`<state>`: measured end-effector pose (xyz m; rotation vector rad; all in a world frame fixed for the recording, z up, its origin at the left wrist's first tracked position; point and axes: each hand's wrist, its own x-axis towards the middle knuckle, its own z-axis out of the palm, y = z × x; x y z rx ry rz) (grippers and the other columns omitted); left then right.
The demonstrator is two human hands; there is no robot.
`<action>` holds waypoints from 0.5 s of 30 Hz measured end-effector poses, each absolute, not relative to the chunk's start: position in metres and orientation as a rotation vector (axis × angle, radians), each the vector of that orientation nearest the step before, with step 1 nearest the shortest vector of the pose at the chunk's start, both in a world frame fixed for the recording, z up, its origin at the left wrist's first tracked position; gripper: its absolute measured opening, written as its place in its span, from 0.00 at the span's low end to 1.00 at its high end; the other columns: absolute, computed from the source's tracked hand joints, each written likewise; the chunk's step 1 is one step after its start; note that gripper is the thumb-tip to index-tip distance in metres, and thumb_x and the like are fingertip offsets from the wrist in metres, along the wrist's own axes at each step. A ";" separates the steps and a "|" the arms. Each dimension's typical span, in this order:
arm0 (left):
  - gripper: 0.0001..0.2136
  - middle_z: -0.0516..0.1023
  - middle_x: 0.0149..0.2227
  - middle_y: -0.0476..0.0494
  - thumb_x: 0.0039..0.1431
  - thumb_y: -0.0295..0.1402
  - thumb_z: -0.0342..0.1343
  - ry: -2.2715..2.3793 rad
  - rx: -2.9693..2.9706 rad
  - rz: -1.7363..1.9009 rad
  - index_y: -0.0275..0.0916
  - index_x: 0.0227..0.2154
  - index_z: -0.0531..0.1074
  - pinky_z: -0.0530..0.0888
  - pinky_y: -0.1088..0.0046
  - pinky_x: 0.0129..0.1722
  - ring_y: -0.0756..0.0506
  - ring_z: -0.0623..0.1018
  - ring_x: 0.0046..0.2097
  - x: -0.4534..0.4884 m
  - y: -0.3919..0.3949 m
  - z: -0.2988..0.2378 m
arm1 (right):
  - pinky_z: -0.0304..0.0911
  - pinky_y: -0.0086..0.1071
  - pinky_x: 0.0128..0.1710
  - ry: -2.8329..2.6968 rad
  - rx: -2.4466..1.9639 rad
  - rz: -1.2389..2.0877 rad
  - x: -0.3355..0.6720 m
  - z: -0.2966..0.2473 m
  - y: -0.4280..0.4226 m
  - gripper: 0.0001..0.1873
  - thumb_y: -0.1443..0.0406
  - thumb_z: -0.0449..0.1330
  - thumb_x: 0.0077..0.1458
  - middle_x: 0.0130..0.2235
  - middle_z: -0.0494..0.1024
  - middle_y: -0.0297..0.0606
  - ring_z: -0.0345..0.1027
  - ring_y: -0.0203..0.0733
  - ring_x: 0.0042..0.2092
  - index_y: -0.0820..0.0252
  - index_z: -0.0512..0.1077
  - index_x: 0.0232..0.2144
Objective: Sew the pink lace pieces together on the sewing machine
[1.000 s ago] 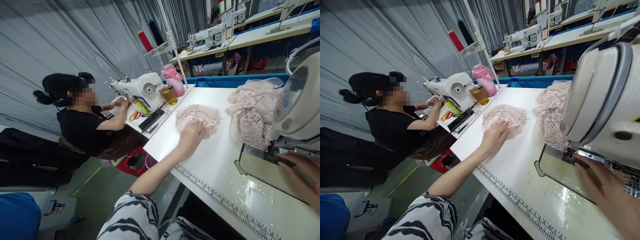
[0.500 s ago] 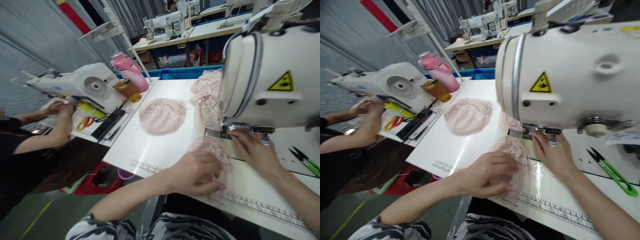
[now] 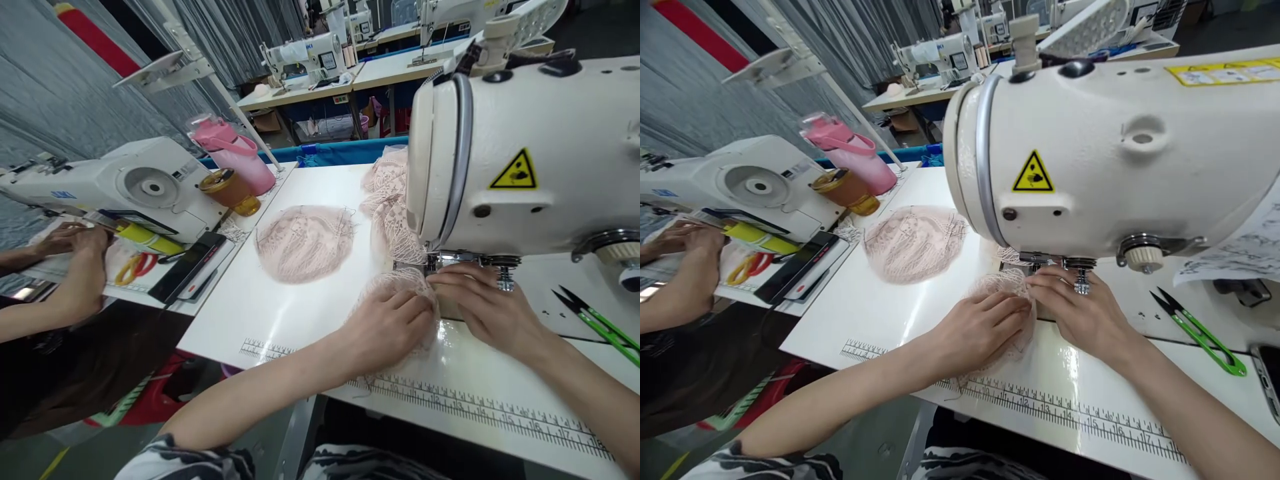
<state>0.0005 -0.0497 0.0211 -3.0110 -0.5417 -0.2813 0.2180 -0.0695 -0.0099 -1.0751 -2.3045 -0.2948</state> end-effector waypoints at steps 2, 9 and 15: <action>0.11 0.74 0.46 0.38 0.66 0.29 0.45 -0.512 -2.999 -0.291 0.31 0.46 0.69 0.74 0.67 0.41 0.43 0.74 0.48 0.001 -0.049 0.020 | 0.66 0.34 0.41 -2.339 -1.098 -0.168 0.217 -0.012 -0.070 0.29 0.77 0.47 0.54 0.51 0.75 0.33 0.67 0.40 0.51 0.51 0.64 0.55; 0.13 0.76 0.44 0.40 0.66 0.35 0.45 -0.661 -3.072 -0.349 0.33 0.39 0.72 0.76 0.66 0.42 0.43 0.76 0.46 -0.001 -0.050 0.024 | 0.63 0.36 0.47 -2.397 -1.148 -0.220 0.218 -0.016 -0.070 0.24 0.80 0.48 0.51 0.43 0.78 0.32 0.67 0.40 0.50 0.55 0.71 0.44; 0.19 0.66 0.59 0.36 0.68 0.34 0.43 -0.794 -2.989 -0.341 0.29 0.57 0.62 0.67 0.63 0.58 0.41 0.65 0.61 0.005 -0.038 0.008 | 0.63 0.35 0.44 -2.407 -1.085 -0.292 0.222 -0.014 -0.066 0.19 0.80 0.51 0.52 0.42 0.78 0.32 0.68 0.39 0.48 0.58 0.73 0.39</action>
